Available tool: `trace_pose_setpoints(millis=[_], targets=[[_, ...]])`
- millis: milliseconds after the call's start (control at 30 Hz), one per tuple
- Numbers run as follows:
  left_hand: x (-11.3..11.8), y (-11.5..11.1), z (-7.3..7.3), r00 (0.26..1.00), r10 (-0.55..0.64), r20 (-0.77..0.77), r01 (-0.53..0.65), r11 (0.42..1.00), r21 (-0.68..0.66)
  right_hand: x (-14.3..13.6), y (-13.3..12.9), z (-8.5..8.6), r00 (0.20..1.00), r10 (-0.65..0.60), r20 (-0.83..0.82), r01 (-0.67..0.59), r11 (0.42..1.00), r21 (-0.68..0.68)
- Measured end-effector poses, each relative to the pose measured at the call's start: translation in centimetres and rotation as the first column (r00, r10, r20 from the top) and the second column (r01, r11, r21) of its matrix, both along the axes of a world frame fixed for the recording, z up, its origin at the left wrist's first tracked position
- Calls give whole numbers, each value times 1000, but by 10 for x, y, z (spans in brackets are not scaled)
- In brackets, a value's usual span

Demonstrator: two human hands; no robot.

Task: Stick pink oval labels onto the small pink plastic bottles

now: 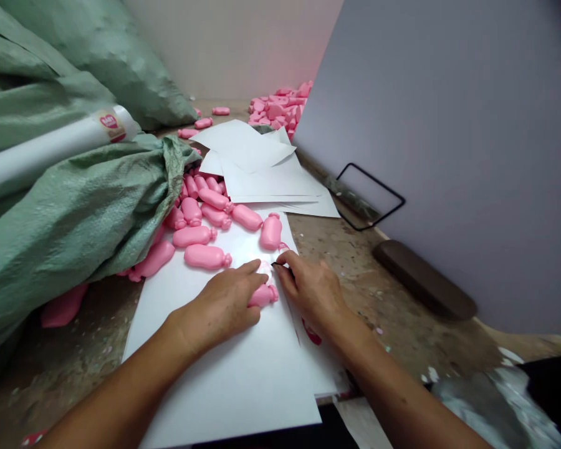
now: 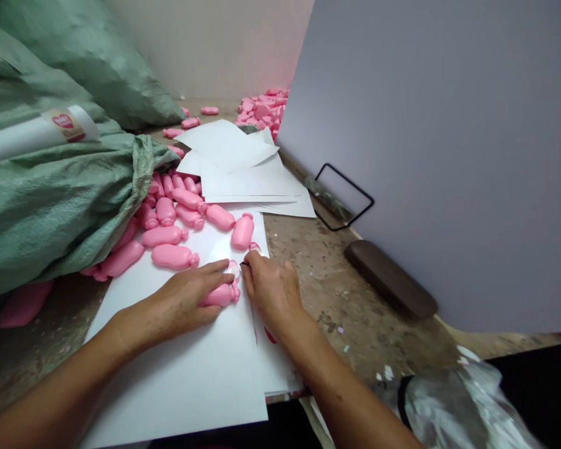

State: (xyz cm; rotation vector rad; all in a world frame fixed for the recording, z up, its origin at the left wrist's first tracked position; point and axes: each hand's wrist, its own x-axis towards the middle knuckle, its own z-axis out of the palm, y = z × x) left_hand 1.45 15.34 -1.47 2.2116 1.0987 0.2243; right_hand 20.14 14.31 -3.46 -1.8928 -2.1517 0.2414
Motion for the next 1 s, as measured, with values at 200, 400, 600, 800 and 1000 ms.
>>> trace_pose_setpoints(millis=[200, 400, 600, 800, 1000], targets=[[-1, 1, -1, 999, -16, -47, 16, 1000, 4, -2, 5, 0, 1000, -5, 0, 5, 1000, -16], [-1, 2, 3, 1000, -13, -25, 13, 1000, -23, -2, 8, 5, 1000, -4, -8, 4, 999, -36], [-6, 1, 15, 999, 28, 35, -24, 994, -110, -7, 13, 3, 999, -48, 7, 48, 998, -32], [-7, -2, 20, 997, 0, 75, 9, 993, -118, -3, 16, 4, 994, -83, -67, 79, 996, -48], [-7, -2, 17, 995, -29, 96, 39, 994, -102, 2, 8, 6, 991, -48, -128, 42, 998, -48]])
